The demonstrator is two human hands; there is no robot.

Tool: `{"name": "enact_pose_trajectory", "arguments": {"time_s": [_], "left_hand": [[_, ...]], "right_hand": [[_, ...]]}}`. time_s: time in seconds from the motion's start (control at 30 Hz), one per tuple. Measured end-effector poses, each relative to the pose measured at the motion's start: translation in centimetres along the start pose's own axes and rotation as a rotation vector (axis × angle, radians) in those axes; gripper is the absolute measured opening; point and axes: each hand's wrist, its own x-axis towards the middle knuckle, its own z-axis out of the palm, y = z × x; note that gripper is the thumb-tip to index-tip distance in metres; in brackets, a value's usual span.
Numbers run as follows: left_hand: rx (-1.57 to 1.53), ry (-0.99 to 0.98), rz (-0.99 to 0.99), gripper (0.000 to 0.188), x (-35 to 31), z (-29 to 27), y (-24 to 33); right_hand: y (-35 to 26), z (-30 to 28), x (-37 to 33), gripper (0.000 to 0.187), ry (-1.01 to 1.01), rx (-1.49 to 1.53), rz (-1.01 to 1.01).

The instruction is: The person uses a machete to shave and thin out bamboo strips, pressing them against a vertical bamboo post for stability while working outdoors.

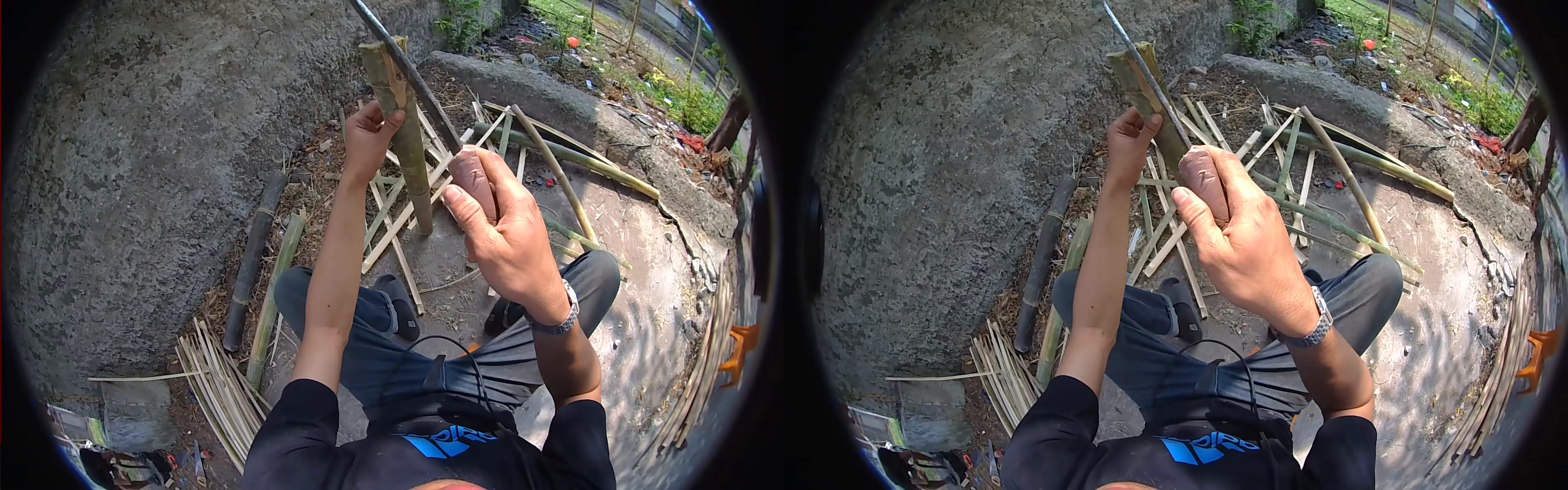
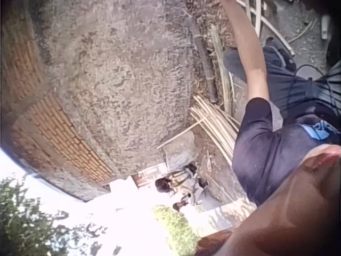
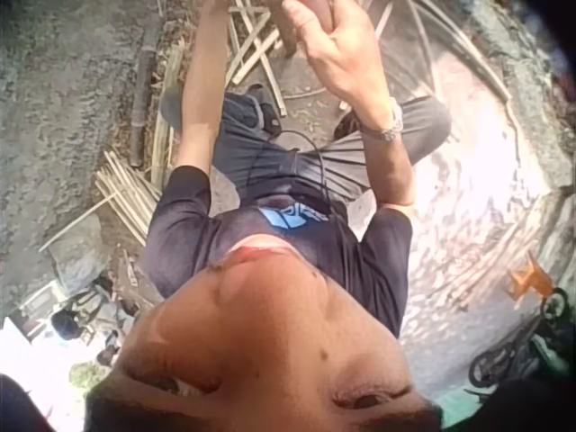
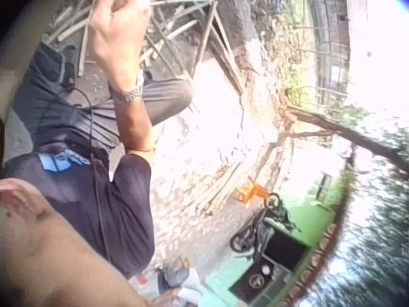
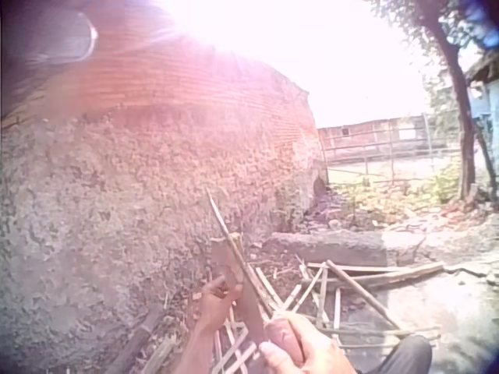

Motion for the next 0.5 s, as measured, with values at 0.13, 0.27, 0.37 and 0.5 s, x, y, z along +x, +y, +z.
{"name": "enact_pose_trajectory", "arguments": {"time_s": [0.13,0.27,0.37,0.5], "left_hand": [[-0.064,0.032,-0.033,0.026,0.1,1.1,-0.7],[-0.058,0.017,0.006,0.025,0.6,1.3,-1.6],[-0.064,0.021,0.025,0.024,0.5,0.6,-2.2],[-0.004,0.076,-0.009,0.025,0.2,0.9,-1.6]], "right_hand": [[0.2,1.2,-0.3,0.037,0.078,-0.037,-0.116],[-0.2,3.2,-0.7,0.043,0.092,0.07,-0.053],[-0.3,3.4,-0.6,0.045,0.09,0.107,-0.048],[0.6,1.2,0.2,0.045,0.111,0.019,-0.099]]}}
